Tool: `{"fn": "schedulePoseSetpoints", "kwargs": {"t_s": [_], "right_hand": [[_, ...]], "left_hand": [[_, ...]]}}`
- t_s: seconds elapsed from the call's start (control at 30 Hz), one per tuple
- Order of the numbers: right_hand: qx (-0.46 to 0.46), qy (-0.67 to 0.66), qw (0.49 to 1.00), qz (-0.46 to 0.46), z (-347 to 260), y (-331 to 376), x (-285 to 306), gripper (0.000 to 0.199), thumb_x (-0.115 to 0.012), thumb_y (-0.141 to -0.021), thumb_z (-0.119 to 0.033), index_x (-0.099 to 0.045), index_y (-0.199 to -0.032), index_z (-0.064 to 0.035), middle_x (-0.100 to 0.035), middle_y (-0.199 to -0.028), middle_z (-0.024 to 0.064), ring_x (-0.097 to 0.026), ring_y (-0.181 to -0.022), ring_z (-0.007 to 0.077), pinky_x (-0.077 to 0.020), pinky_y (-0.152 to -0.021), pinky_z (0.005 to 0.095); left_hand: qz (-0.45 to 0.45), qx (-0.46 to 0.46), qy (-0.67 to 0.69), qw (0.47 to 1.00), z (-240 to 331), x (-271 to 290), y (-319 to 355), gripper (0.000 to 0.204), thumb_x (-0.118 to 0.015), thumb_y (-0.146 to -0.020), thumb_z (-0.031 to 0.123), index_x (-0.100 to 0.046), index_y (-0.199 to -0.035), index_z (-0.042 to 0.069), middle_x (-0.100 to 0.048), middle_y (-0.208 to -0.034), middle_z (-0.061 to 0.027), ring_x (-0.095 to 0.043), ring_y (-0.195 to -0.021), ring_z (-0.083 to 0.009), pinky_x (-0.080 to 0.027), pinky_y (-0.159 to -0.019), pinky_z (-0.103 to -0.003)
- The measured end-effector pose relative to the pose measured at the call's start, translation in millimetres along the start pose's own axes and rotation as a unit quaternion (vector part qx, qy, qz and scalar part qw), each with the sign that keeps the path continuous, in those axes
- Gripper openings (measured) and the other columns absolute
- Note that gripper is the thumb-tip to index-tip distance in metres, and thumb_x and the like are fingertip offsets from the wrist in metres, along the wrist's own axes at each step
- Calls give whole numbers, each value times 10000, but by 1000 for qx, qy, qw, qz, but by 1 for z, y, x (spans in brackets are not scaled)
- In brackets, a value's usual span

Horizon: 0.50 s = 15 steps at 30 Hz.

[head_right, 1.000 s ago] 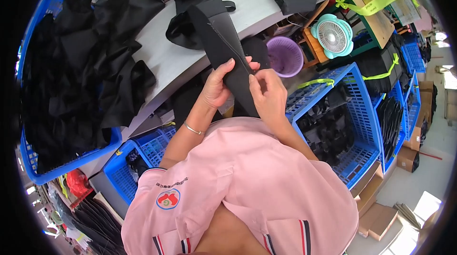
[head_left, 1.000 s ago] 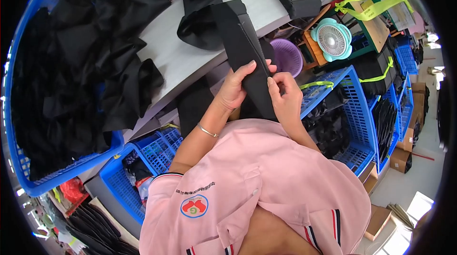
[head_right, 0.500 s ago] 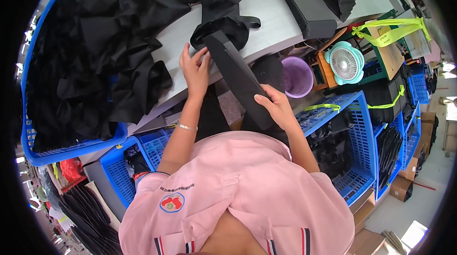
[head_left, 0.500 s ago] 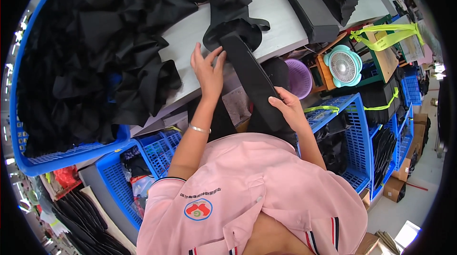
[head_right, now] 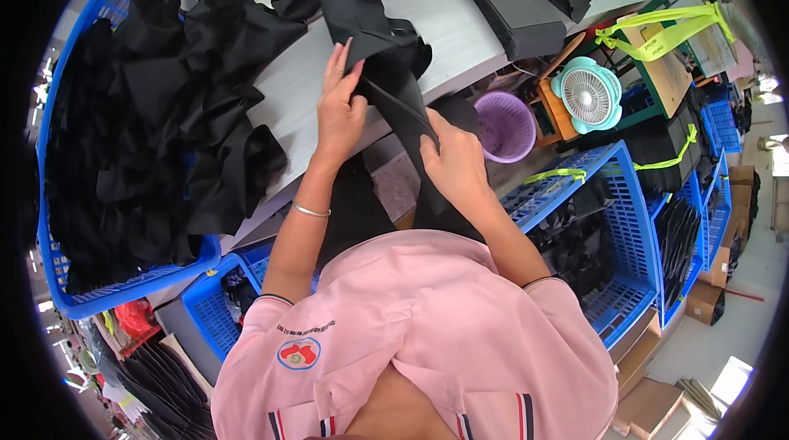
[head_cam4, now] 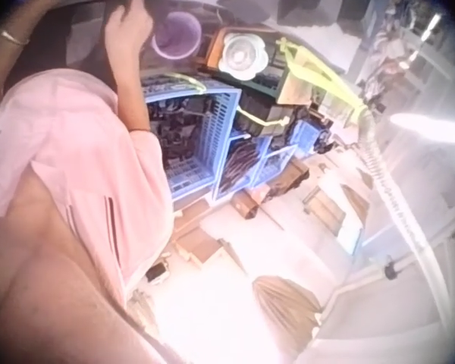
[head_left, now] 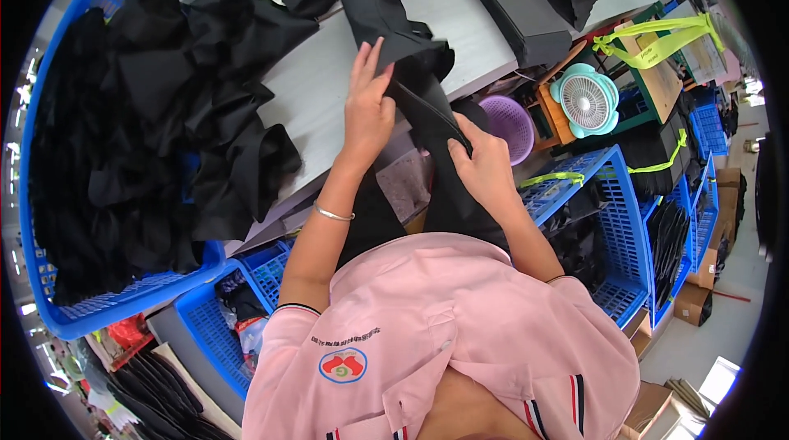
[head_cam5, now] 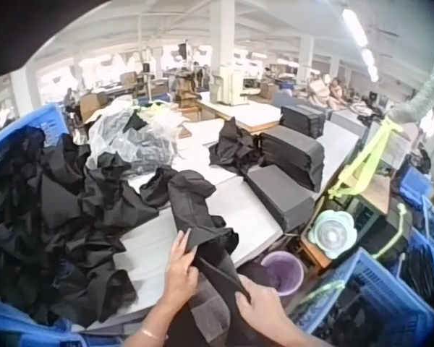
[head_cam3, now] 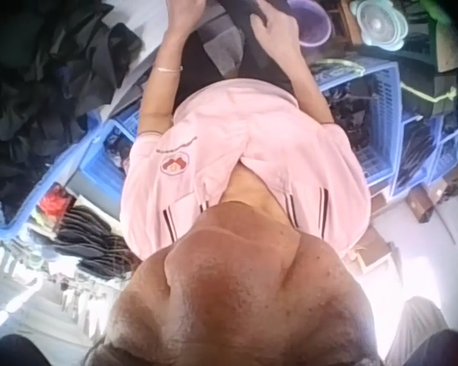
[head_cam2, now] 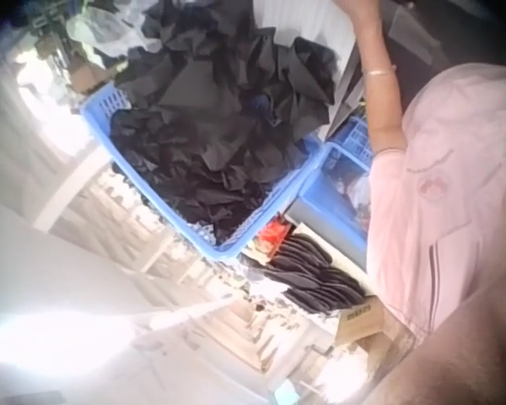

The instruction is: Inspecting and turning black fabric pieces inside out on a factory workbench.

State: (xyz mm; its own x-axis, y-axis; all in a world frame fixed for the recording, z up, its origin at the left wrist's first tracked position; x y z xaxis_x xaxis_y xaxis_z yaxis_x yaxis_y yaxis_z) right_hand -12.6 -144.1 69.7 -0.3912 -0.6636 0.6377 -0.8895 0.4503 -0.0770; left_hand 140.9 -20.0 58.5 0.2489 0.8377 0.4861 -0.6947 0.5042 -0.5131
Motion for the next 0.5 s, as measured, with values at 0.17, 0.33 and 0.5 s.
{"fn": "schedulePoseSetpoints", "kwargs": {"t_s": [0.17,0.33,0.5], "right_hand": [[126,89,987,54,-17,7,-18,398,-635,-850,-66,-633,-1248,-60,-657,-825,178,-664,-701,391,-527,-623,474],[94,186,975,76,24,-8,-39,140,-667,-805,-76,-716,-934,-47,-652,-798,194,-673,-677,385,-537,-581,465],[72,-88,990,84,27,-4,-26,189,-561,-824,44,-655,-988,57,-696,-978,248,-698,-902,372,-538,-745,429]], "left_hand": [[-68,-25,62,995,8,-11,9,667,-452,-745,-134,-622,-1350,89,-378,-1555,-249,-314,-1488,-341,-295,-1177,-378],[-205,-51,161,964,51,-33,50,656,-471,-711,-138,-630,-1317,57,-421,-1532,-228,-379,-1452,-349,-317,-1179,-388],[-144,-73,53,985,67,-18,61,614,-541,-738,-144,-721,-1202,215,-617,-1385,-1,-514,-1352,-286,-556,-935,-323]]}}
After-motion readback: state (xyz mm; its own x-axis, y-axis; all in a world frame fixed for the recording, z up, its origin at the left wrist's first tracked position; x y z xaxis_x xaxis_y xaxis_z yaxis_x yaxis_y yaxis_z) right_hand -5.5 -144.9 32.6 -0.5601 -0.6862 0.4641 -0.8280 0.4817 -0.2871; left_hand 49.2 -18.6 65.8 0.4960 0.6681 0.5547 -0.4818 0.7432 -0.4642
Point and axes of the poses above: each hand's wrist, its own y-axis away from the middle knuckle, its own x-axis out of the back of the hand, z = x × y, the point moved 7 cm from there along -y, towards the middle knuckle
